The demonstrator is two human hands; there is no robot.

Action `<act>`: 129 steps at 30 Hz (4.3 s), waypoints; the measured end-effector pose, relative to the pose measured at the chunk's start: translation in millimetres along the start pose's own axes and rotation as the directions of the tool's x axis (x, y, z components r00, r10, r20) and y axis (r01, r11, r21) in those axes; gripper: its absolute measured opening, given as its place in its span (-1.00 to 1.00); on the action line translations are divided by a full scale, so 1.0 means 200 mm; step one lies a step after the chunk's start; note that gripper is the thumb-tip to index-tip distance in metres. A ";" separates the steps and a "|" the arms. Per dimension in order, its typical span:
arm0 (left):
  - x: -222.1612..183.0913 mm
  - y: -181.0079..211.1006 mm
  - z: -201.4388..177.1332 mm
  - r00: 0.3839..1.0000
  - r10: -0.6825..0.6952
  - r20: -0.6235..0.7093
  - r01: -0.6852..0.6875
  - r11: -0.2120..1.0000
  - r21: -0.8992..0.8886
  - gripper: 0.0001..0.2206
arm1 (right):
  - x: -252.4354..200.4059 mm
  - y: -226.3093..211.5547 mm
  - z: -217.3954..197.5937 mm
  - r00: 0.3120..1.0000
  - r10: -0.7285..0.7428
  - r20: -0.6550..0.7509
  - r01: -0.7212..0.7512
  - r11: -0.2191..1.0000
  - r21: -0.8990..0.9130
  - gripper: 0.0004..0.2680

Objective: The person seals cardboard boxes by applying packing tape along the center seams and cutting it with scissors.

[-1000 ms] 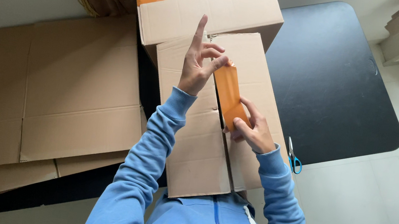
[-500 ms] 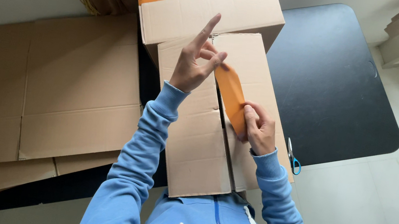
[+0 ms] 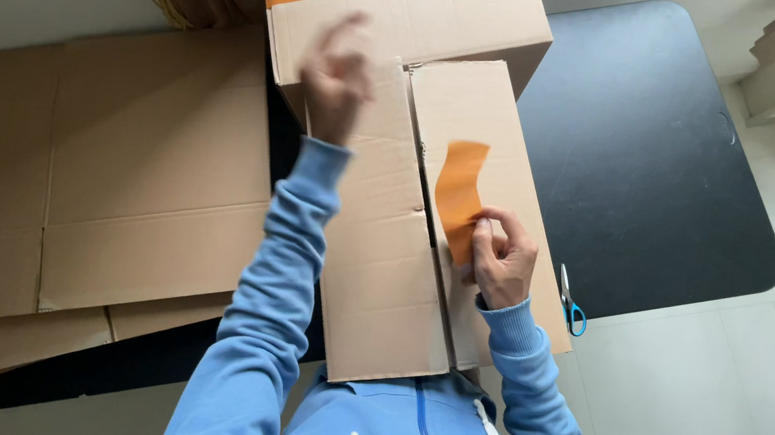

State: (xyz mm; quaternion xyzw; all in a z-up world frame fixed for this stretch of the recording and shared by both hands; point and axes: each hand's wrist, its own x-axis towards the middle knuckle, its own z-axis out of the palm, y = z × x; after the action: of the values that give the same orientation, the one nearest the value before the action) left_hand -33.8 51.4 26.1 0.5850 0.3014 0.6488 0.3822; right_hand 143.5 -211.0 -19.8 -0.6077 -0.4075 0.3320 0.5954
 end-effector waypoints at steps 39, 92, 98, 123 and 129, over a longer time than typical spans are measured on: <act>-0.50 -0.41 0.26 -0.074 -0.212 0.975 0.491 0.843 0.220 -0.88 | -0.05 0.22 -0.23 0.812 -0.479 0.333 0.548 0.823 -0.152 -0.84; -0.35 -0.97 -0.01 0.563 -0.378 0.735 0.681 0.716 -0.154 -0.55 | -0.11 0.55 -0.24 0.995 -0.065 0.079 0.037 0.951 0.307 -0.73; -0.36 -0.96 -0.02 0.584 -0.417 0.696 0.736 0.634 -0.238 -0.55 | -0.15 0.64 -0.12 0.995 -0.092 0.028 0.060 0.823 0.565 -0.72; -0.16 -0.96 -0.08 0.458 -0.431 0.777 0.600 0.795 0.088 -0.59 | -0.13 0.43 0.00 0.931 -0.322 0.173 0.309 0.946 0.101 -0.84; -0.01 -1.07 -0.06 0.441 -0.379 0.813 0.445 0.879 0.169 -0.59 | -0.08 0.63 0.07 0.993 -0.116 0.021 0.116 0.993 0.034 -0.73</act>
State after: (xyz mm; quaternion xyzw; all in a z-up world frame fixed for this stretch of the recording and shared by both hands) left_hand -14.5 164.1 -156.3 0.7141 0.1956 0.1934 0.6438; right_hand 136.2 -214.5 -147.7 -0.5693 -0.4436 0.3104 0.6187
